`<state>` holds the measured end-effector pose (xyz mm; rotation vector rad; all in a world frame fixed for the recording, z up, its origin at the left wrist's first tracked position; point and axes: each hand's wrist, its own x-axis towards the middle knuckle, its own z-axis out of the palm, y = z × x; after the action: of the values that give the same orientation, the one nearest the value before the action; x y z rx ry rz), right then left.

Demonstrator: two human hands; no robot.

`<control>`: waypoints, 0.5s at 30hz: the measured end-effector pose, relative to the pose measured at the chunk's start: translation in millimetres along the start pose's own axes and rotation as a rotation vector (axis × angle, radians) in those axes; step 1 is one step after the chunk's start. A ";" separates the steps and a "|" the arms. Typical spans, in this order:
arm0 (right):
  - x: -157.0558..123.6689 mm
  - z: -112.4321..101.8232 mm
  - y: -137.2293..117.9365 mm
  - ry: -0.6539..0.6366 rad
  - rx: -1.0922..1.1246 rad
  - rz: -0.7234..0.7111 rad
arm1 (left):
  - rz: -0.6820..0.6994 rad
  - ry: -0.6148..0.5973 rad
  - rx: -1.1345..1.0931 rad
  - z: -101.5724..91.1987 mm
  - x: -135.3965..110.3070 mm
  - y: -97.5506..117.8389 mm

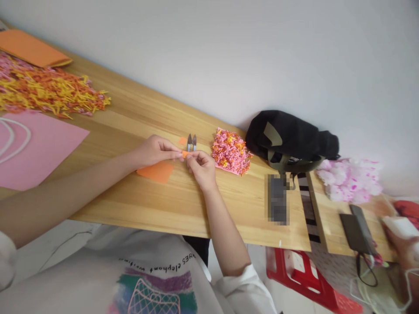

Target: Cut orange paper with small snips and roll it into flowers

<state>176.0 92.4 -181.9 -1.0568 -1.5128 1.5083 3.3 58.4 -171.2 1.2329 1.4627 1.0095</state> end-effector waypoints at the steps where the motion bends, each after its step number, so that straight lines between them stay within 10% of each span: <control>1: -0.1 0.1 -0.1 -0.001 -0.001 -0.001 | -0.003 0.000 0.009 0.0 -0.1 0.4; 15: 0.8 2.4 -0.4 0.036 0.067 0.027 | -0.020 0.036 -0.006 2.3 0.8 4.5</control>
<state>173.5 92.2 -181.6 -1.0640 -1.4184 1.5398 6.4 59.9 -167.4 1.1996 1.4960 1.0267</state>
